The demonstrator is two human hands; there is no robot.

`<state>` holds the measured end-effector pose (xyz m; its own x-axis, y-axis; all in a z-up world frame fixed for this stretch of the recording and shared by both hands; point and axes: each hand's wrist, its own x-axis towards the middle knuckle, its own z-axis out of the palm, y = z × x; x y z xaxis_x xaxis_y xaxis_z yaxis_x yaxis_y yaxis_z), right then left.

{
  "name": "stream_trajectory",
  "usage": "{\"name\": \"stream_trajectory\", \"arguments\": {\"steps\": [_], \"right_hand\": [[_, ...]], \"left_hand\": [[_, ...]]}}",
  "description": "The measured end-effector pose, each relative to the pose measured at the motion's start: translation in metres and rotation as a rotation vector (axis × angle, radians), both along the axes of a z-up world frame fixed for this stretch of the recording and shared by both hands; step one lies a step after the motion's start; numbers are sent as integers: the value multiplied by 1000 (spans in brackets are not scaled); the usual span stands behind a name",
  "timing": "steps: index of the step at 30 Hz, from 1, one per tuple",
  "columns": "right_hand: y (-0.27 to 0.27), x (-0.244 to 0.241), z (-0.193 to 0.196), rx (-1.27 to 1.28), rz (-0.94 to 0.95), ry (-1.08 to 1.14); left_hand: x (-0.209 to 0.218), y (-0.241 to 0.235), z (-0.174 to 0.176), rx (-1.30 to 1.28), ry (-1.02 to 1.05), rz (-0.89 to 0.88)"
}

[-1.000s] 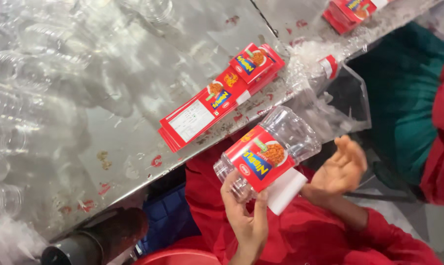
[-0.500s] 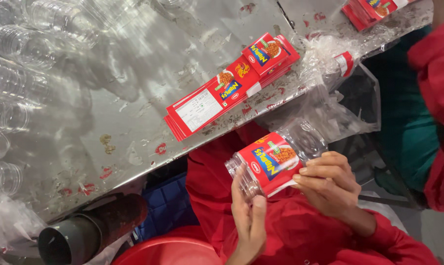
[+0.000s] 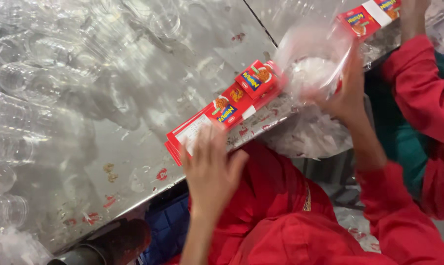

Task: The person applies adhesive labels to the outside of clear plastic jars by hand.

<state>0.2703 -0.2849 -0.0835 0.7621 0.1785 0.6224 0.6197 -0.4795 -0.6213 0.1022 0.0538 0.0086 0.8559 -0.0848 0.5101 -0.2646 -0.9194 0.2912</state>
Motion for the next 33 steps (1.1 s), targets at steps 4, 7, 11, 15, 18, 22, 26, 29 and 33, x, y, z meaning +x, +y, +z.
{"name": "stream_trajectory", "arguments": {"steps": [4, 7, 11, 15, 18, 22, 26, 29, 33], "right_hand": [[-9, 104, -49, 246, 27, 27], [-11, 134, -81, 370, 55, 147], [-7, 122, -82, 415, 100, 112], [22, 71, -49, 275, -204, -40], [58, 20, -21, 183, -340, -77], [123, -43, 18, 92, -94, -122], [162, -98, 42, -159, 398, -133], [164, -144, 30, 35, 432, -58], [156, -198, -8, 421, 558, 452]], "left_hand": [[44, 55, -59, 267, 175, 83], [36, 67, -94, 251, 67, 31], [29, 64, -103, 221, 49, -15], [29, 64, -90, 227, 75, -28], [43, 63, -74, 119, 122, 33], [57, 66, -33, -164, 117, -2], [0, 31, 12, 50, 70, -96], [-58, 27, 33, -249, 112, -54], [-82, 38, -5, -791, 351, 24]]}}
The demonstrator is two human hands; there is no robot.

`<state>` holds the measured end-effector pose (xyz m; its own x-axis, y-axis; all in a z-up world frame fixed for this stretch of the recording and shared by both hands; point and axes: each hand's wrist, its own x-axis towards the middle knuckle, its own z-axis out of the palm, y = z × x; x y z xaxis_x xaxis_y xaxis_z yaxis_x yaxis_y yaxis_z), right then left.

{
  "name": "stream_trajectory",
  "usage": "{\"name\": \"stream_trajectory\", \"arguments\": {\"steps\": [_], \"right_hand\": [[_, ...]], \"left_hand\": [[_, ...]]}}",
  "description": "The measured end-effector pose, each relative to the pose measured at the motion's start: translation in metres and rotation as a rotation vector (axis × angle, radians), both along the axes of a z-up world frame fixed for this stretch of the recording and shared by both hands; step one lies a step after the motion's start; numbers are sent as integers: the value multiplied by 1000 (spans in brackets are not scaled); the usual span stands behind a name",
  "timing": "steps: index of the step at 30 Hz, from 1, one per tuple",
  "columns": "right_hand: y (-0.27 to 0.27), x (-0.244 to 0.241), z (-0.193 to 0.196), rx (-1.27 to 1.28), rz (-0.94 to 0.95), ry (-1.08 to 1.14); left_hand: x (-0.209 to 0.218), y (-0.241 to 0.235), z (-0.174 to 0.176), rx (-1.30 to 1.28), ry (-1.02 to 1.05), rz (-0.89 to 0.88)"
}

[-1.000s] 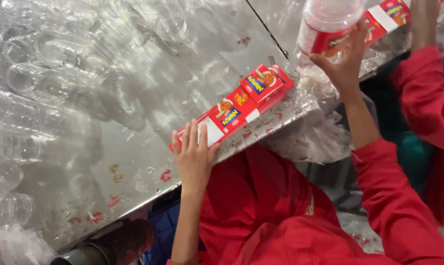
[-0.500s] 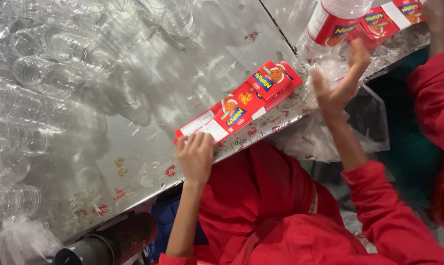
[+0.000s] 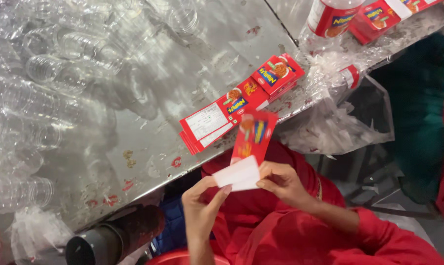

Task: The person applies adhesive labels to the outside of clear plastic jars by hand.

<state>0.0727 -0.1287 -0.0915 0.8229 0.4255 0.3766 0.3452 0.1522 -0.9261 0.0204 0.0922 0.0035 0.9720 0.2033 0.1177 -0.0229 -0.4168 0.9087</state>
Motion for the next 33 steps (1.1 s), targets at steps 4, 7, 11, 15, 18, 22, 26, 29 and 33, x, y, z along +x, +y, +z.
{"name": "stream_trajectory", "arguments": {"steps": [4, 7, 11, 15, 18, 22, 26, 29, 33], "right_hand": [[-15, -16, 8, 25, -1, 663], [-42, -21, 51, 102, -337, 330], [-73, -25, 106, -208, -332, -382], [-52, -31, 110, -389, -186, -466], [-55, -33, 84, -305, -126, -409], [-54, -25, 42, 468, 267, 781], [-63, -26, 71, 459, 25, 598], [-58, -32, 92, -276, -175, -373], [-55, -40, 80, -294, -166, -313]], "left_hand": [[-7, -38, -50, -588, 115, 23], [-14, -61, -52, -662, 99, 54], [-28, -82, -26, -387, -12, -18], [-40, -97, 0, -328, -126, -91], [-46, -102, 3, -140, -170, -113], [-44, -94, -2, -215, -155, -239], [-40, -97, 1, -124, -251, -71], [-44, -104, 7, -16, -297, -129], [-48, -111, 13, 9, -229, -72]]}}
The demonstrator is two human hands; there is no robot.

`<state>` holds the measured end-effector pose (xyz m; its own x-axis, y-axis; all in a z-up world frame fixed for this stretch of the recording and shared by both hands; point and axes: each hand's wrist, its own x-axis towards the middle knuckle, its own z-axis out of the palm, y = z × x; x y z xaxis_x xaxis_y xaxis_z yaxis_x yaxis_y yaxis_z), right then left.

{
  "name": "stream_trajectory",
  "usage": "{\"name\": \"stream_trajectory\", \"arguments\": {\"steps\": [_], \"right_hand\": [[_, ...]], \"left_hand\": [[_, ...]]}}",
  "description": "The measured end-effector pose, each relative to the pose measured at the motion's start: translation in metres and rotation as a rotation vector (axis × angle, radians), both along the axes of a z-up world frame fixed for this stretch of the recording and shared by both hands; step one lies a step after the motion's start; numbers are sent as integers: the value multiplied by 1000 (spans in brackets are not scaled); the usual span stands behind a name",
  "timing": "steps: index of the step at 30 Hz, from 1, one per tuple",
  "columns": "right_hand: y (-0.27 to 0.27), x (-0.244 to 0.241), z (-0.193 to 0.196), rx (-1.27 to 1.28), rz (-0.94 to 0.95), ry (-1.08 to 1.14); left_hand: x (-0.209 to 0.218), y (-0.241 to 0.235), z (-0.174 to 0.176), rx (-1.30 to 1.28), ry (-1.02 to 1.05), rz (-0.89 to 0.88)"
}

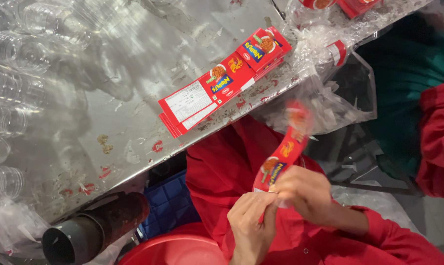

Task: The person applies adhesive labels to the outside of clear plastic jars by hand.

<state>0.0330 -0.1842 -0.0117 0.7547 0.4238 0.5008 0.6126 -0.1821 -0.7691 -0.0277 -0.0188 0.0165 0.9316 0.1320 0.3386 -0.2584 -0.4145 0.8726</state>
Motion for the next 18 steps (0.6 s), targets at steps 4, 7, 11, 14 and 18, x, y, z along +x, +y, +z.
{"name": "stream_trajectory", "arguments": {"steps": [4, 7, 11, 14, 18], "right_hand": [[5, 3, -28, 764, 271, 839], [-28, 21, -34, 1358, 168, 926], [-28, 5, -44, 756, -9, 37], [-23, 11, -54, -184, -12, -42], [-2, 56, -87, -124, -268, -35]], "left_hand": [[6, 5, 9, -7, -27, -60], [7, 8, 12, 262, -179, 112], [-7, 23, -4, -73, -57, 0], [-28, 27, -24, -441, -68, -152], [-40, 50, -34, -870, -275, -238]]}}
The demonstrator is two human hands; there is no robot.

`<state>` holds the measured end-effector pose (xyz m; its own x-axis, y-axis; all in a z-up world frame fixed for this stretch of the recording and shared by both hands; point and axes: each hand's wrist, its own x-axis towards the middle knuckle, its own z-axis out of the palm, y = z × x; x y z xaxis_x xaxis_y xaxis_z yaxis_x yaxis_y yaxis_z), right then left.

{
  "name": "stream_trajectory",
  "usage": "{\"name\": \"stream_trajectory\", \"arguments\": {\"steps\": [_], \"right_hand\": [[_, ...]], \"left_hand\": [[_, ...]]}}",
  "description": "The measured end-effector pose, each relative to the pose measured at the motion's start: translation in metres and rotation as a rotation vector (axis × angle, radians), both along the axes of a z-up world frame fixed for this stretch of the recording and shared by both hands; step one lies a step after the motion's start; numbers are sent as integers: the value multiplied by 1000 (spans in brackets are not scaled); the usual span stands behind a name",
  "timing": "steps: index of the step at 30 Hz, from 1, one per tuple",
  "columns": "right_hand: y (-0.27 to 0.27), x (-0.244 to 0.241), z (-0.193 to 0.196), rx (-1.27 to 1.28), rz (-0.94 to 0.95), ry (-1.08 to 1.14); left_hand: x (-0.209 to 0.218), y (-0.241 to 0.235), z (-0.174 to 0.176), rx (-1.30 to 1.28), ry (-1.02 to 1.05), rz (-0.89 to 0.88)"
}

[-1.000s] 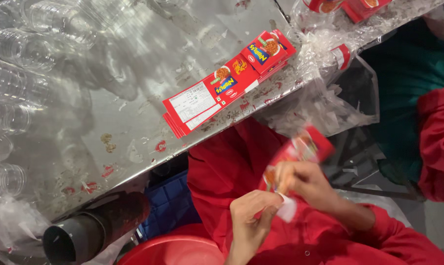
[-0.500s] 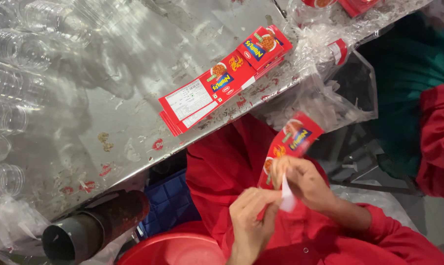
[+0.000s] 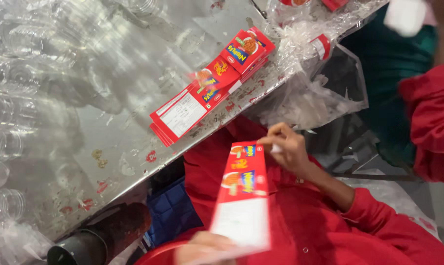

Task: The person applies adhesive labels to the outside of clear plastic jars by hand.

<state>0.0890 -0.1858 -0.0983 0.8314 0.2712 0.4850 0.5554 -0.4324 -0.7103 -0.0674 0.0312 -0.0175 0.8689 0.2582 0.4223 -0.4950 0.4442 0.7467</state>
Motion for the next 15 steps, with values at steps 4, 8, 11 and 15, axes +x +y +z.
{"name": "stream_trajectory", "arguments": {"steps": [4, 8, 11, 15], "right_hand": [[-13, 7, -12, 621, 186, 502], [-36, -18, 21, 562, 386, 637], [-31, -23, 47, 232, 388, 436], [-21, -16, 70, 377, 468, 343]], "left_hand": [[20, 5, 25, 79, 235, 684], [52, -13, 48, 1026, 281, 440], [70, -17, 47, 1019, 313, 67], [73, -22, 37, 774, 317, -171]]}}
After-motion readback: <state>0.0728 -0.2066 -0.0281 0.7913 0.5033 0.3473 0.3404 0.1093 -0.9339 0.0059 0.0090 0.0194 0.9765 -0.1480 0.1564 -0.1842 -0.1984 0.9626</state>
